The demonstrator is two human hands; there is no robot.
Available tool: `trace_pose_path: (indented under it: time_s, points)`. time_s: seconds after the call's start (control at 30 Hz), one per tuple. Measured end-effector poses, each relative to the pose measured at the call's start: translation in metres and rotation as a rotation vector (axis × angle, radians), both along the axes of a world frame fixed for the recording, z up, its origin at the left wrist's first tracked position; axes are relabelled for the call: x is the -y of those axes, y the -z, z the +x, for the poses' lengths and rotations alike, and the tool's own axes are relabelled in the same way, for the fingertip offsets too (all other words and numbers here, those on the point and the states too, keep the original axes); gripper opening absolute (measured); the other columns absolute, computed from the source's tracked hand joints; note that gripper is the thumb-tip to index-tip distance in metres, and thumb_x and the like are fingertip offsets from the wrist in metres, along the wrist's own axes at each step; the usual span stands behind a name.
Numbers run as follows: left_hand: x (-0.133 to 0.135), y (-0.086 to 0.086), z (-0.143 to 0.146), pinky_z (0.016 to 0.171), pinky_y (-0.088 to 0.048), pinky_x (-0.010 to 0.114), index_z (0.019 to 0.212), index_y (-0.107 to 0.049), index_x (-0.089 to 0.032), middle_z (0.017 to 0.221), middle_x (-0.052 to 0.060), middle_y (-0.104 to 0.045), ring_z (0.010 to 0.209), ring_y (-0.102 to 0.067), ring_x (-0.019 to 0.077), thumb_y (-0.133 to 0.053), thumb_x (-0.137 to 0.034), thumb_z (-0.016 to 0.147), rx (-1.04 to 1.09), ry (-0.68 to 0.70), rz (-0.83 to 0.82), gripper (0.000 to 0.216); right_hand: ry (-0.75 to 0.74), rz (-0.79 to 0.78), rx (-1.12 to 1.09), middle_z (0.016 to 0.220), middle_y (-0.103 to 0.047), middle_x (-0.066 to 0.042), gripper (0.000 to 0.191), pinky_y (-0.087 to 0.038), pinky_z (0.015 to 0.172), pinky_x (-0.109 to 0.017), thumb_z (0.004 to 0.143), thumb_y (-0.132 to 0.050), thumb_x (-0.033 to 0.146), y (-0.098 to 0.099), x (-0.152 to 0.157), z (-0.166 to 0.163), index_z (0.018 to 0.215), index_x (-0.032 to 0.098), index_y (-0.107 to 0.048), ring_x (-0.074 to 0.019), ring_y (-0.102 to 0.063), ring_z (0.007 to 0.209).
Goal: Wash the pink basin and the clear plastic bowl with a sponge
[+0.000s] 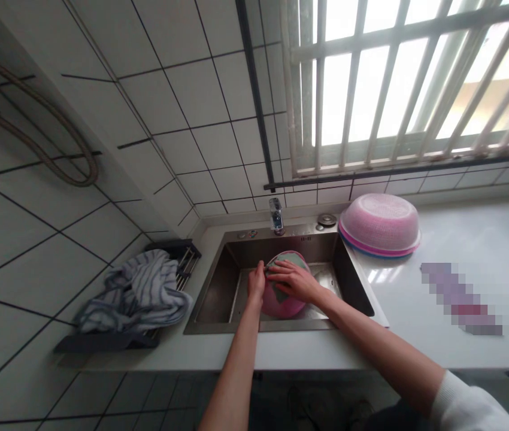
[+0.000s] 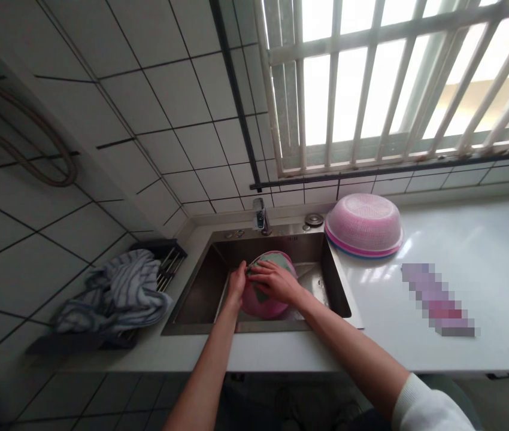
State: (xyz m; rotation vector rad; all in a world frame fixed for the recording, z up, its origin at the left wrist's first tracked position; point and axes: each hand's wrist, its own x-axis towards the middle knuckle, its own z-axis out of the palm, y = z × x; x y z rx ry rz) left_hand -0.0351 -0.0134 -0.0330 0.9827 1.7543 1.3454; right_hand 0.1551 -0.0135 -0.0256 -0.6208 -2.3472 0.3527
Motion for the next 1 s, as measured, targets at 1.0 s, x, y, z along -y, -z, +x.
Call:
trace_pose_path:
  time_s: [1.0]
  points:
    - [0.007,-0.008,0.015,0.069,-0.049,0.030,0.082,-0.080,-0.012,0.077,0.008,-0.076,0.070,-0.064,0.0184,-0.088,-0.076,0.051,0.424,0.017,0.052,0.071,0.183,-0.142,-0.219,0.157,-0.056,-0.008,0.055,-0.043,0.124,-0.045,0.106,-0.041,0.016,-0.001,-0.008,0.015,0.160,0.026,-0.046,-0.0203,-0.053,0.145]
